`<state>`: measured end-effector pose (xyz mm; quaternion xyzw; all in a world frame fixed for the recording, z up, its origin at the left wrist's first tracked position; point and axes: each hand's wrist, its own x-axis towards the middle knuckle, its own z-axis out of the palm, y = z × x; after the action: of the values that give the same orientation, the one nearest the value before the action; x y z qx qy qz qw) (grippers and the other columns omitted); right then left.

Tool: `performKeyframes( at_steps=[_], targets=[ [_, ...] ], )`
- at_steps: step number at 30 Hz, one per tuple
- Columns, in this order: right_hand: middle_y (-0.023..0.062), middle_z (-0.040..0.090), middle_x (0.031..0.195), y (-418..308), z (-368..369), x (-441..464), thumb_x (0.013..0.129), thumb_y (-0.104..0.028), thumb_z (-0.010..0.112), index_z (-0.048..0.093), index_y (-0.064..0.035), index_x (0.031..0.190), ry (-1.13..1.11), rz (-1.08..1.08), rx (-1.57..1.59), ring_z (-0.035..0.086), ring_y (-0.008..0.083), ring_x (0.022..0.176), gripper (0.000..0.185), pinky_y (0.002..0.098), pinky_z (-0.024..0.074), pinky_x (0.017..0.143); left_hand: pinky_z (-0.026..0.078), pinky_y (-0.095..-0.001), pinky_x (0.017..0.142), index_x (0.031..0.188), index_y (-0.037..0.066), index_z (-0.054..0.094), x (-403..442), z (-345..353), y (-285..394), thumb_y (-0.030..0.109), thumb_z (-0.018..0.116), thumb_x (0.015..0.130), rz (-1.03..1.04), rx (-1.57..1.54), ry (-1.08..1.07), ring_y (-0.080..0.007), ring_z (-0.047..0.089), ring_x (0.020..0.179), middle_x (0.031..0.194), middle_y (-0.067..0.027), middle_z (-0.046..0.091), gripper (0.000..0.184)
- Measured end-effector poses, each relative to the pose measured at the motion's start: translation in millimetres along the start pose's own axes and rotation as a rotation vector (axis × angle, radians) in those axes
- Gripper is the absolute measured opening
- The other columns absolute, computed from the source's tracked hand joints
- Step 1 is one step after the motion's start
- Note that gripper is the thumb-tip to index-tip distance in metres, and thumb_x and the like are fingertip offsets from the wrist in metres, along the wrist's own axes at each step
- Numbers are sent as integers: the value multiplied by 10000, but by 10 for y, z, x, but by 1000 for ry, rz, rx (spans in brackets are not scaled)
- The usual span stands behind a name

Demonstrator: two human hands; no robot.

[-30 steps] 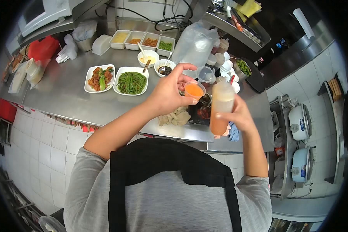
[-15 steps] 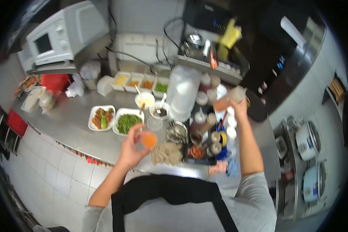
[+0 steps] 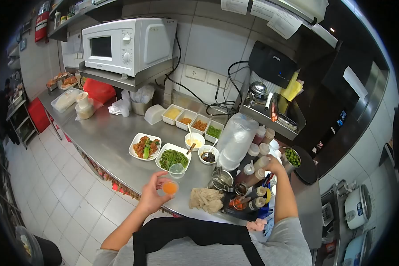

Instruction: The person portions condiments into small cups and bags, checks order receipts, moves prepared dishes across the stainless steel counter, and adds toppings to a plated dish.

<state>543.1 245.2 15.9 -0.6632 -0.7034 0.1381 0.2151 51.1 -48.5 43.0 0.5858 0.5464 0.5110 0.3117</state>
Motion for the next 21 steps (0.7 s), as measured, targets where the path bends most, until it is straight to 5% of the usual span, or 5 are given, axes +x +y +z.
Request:
performKeyframes(
  at_steps=[5, 7, 11, 15, 21],
  targets=[
    [135, 648, 813, -1433, -612, -1290, 712, -84, 674, 612, -27, 939, 437, -251, -219, 623, 263, 821, 243, 351, 495, 749, 459, -303, 873, 1249, 87, 392, 44, -99, -9, 1, 766, 636, -3, -34, -87, -166, 593, 971, 1047, -69, 627, 724],
    [61, 640, 720, -1854, -200, -1706, 831, -108, 577, 616, -22, 837, 107, -60, 462, 624, 160, 763, 94, 294, 503, 679, 441, -311, 898, 1254, 91, 390, 72, -111, -108, 17, 773, 635, -25, -67, -149, -165, 583, 1006, 1070, -58, 621, 731],
    [117, 602, 1073, -2358, 1076, -2129, 967, -362, 401, 474, -68, 1264, -802, -24, 1002, 599, 183, 909, 424, 326, 516, 755, 436, -321, 922, 1289, 97, 361, 124, -103, -362, 1, 771, 619, -4, -84, -263, -168, 586, 1007, 1082, -68, 620, 791],
    [95, 541, 1204, -2631, 1724, -2170, 969, -398, 365, 435, -68, 1289, -864, 344, 1669, 535, 221, 1054, 465, 387, 472, 848, 452, -328, 908, 1325, 101, 329, 163, -74, -743, 7, 780, 608, -63, -126, -355, -183, 590, 1001, 1092, -92, 613, 852],
    [71, 577, 1132, -2491, 2477, -2079, 915, -275, 525, 621, -69, 1037, -496, -61, 994, 584, 178, 934, 258, 311, 489, 765, 485, -322, 851, 1277, 88, 371, 197, 93, -1482, 40, 798, 607, -46, -32, -353, -191, 599, 982, 1085, -111, 604, 796]
  ],
)
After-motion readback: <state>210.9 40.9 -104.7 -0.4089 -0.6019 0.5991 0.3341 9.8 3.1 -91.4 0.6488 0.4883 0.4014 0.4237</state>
